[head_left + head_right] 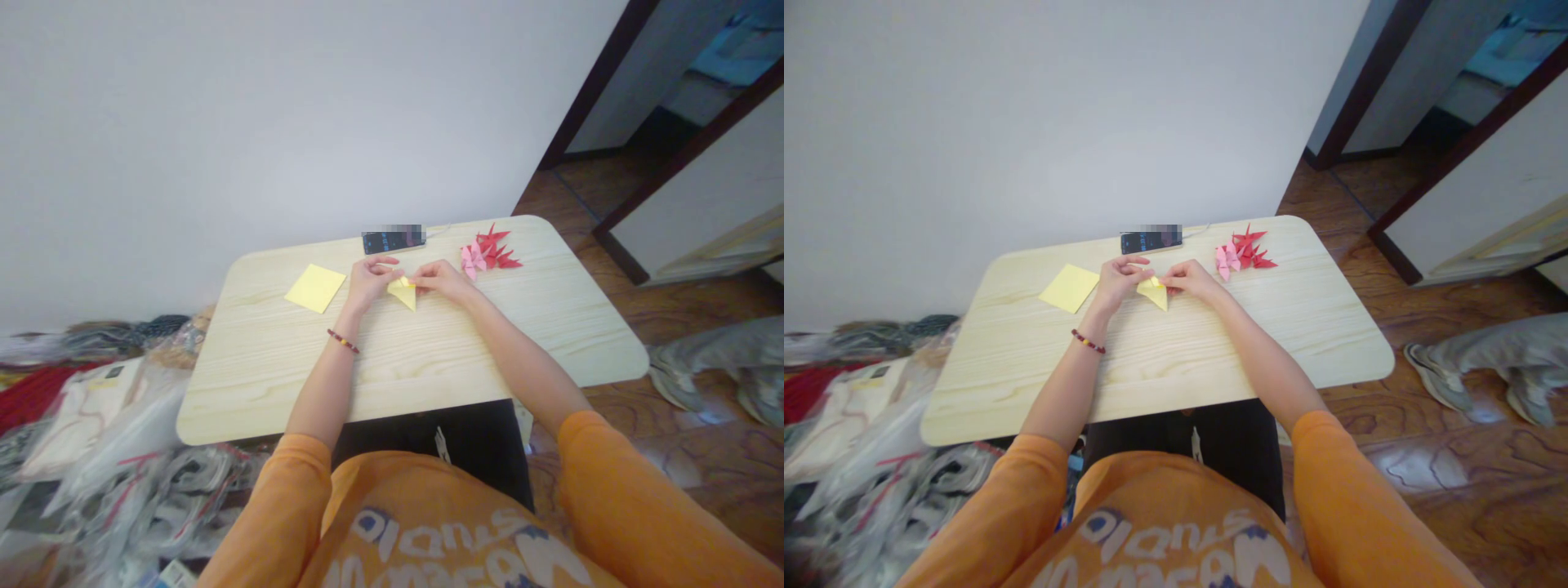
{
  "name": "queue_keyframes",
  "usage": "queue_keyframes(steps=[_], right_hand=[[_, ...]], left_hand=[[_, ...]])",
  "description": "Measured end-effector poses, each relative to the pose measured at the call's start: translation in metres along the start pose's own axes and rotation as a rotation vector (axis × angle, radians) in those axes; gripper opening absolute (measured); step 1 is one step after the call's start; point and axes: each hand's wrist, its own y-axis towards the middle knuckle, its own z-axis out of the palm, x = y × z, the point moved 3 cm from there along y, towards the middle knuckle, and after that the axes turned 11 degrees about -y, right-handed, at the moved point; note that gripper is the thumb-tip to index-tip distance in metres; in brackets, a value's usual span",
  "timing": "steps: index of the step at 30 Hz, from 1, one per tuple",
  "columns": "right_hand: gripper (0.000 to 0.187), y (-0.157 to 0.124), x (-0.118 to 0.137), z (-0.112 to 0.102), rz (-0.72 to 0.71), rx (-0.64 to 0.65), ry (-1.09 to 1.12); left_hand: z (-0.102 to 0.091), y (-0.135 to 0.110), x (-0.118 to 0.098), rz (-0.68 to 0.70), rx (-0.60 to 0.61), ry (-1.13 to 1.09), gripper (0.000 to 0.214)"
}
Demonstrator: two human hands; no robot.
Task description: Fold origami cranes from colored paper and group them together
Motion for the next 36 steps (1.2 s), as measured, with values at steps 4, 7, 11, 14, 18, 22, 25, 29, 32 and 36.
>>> queue_keyframes(steps=[4,7,11,14,18,22,25,29,32,36], right_hand=[[0.03,0.0,-0.001,0.0,-0.007,0.017,0.005],[0.026,0.0,-0.001,0.0,-0.022,0.032,-0.005],[0.026,0.0,-0.002,-0.001,-0.038,0.033,-0.018],[0.028,0.0,-0.003,0.0,-0.042,0.011,-0.032],[0.034,0.0,-0.003,0.001,-0.037,-0.069,0.054],[0.036,0.0,-0.001,0.003,-0.034,-0.12,0.158],[0.033,0.001,-0.002,0.003,-0.025,-0.156,0.159],[0.033,0.004,-0.009,0.0,-0.02,-0.221,0.208],[0.036,0.007,-0.013,-0.004,-0.045,-0.256,0.262],[0.039,0.008,-0.017,-0.005,-0.053,-0.281,0.323]], left_hand=[[0.002,-0.001,-0.001,0.007,0.034,0.002,0.032],[0.004,-0.002,-0.002,-0.027,0.063,-0.049,0.034],[0.002,-0.004,-0.001,-0.079,0.125,-0.016,0.04],[0.001,-0.004,0.001,-0.094,0.17,0.059,0.04],[-0.001,-0.001,0.001,-0.031,0.083,0.034,0.035],[-0.003,0.003,-0.002,0.129,-0.101,-0.002,0.03],[-0.002,0.003,0.0,0.133,-0.14,-0.043,0.03],[0.001,0.002,0.002,0.057,-0.079,-0.097,0.03],[0.004,0.001,0.004,-0.009,0.02,-0.129,0.029],[0.009,-0.003,0.004,-0.042,0.15,-0.105,0.034]])
